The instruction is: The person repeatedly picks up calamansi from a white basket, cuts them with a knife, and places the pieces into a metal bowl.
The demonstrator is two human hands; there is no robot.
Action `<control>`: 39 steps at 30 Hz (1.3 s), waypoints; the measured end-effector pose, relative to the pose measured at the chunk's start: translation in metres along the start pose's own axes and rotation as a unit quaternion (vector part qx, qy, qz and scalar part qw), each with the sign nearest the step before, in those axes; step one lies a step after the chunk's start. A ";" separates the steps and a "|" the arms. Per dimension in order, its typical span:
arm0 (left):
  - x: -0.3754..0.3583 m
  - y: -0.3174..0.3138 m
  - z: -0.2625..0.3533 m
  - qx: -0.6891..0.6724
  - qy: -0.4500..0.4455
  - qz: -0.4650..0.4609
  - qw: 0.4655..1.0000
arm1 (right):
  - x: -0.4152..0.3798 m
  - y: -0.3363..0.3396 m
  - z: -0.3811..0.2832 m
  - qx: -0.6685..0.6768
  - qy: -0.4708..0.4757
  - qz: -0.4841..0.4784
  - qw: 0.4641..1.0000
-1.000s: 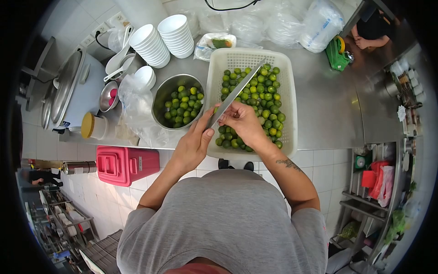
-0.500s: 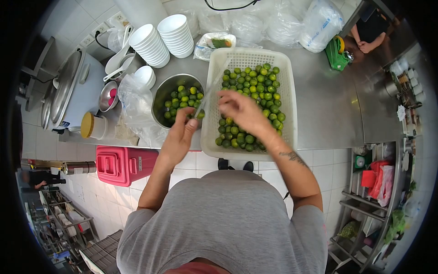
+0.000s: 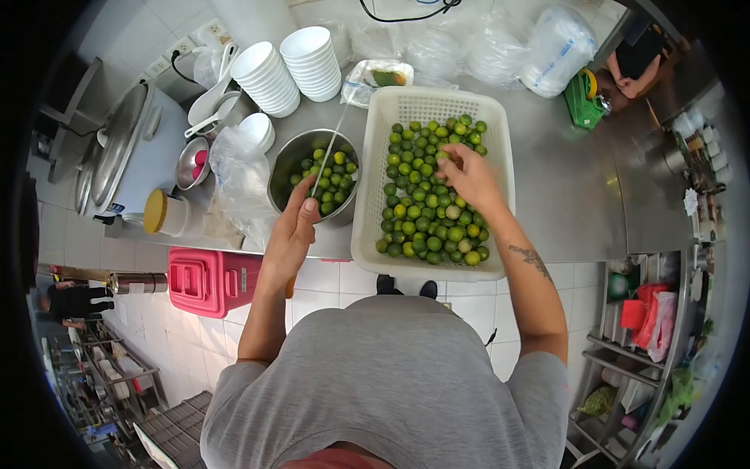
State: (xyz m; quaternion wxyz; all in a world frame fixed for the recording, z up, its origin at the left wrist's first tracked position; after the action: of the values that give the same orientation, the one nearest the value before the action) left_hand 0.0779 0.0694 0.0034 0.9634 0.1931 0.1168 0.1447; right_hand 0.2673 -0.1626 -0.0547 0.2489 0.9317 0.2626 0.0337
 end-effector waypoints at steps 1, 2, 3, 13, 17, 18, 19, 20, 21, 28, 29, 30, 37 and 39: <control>-0.001 -0.006 0.002 -0.005 0.000 -0.021 1.000 | -0.007 -0.010 -0.009 0.168 -0.010 -0.012 0.986; -0.002 -0.012 0.001 0.000 -0.009 -0.034 0.999 | -0.012 -0.021 -0.018 0.331 -0.018 -0.023 0.943; -0.003 -0.018 0.004 0.007 -0.023 -0.046 0.999 | -0.017 -0.030 -0.024 0.373 -0.014 -0.032 0.927; -0.019 -0.057 0.015 0.129 -0.099 -0.123 0.979 | -0.036 -0.065 -0.037 0.498 0.029 -0.009 0.867; -0.021 -0.058 0.016 0.142 -0.117 -0.120 0.976 | -0.035 -0.069 -0.027 0.498 0.034 0.001 0.867; -0.021 -0.057 0.017 0.138 -0.119 -0.119 0.976 | -0.035 -0.070 -0.027 0.499 0.034 0.000 0.866; -0.020 -0.056 0.018 0.134 -0.121 -0.117 0.977 | -0.035 -0.071 -0.028 0.496 0.033 -0.002 0.867; -0.020 -0.055 0.019 0.130 -0.122 -0.116 0.977 | -0.035 -0.073 -0.030 0.494 0.033 -0.004 0.869; -0.020 -0.054 0.020 0.133 -0.124 -0.105 0.978 | -0.036 -0.075 -0.034 0.492 0.032 -0.007 0.870; -0.007 -0.047 0.027 0.129 -0.121 -0.068 0.982 | -0.032 -0.095 -0.063 0.435 0.045 -0.035 0.899; -0.005 -0.045 0.028 0.127 -0.132 -0.061 0.981 | -0.029 -0.094 -0.066 0.423 0.051 -0.037 0.904; -0.004 -0.044 0.029 0.119 -0.125 -0.064 0.983 | -0.026 -0.092 -0.070 0.412 0.056 -0.040 0.908; 0.011 -0.040 0.034 0.067 -0.088 -0.063 0.992 | -0.020 -0.093 -0.080 0.374 0.066 -0.046 0.924; 0.016 -0.038 0.033 0.058 -0.080 -0.062 0.993 | -0.019 -0.098 -0.084 0.380 0.071 -0.073 0.919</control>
State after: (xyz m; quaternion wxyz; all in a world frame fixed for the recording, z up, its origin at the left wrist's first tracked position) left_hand 0.1111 0.0298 0.0150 0.9638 0.2523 0.0593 0.0620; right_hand 0.1883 -0.0623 -0.0278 -0.1418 0.9295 0.3398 -0.0204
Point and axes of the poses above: each hand's wrist, its own x-axis towards the middle knuckle, its own y-axis out of the back of the hand, z = x × y, the point moved 9 cm from there along x, towards the middle knuckle, and after that the axes turned 4 degrees about y, right-handed, at the moved point
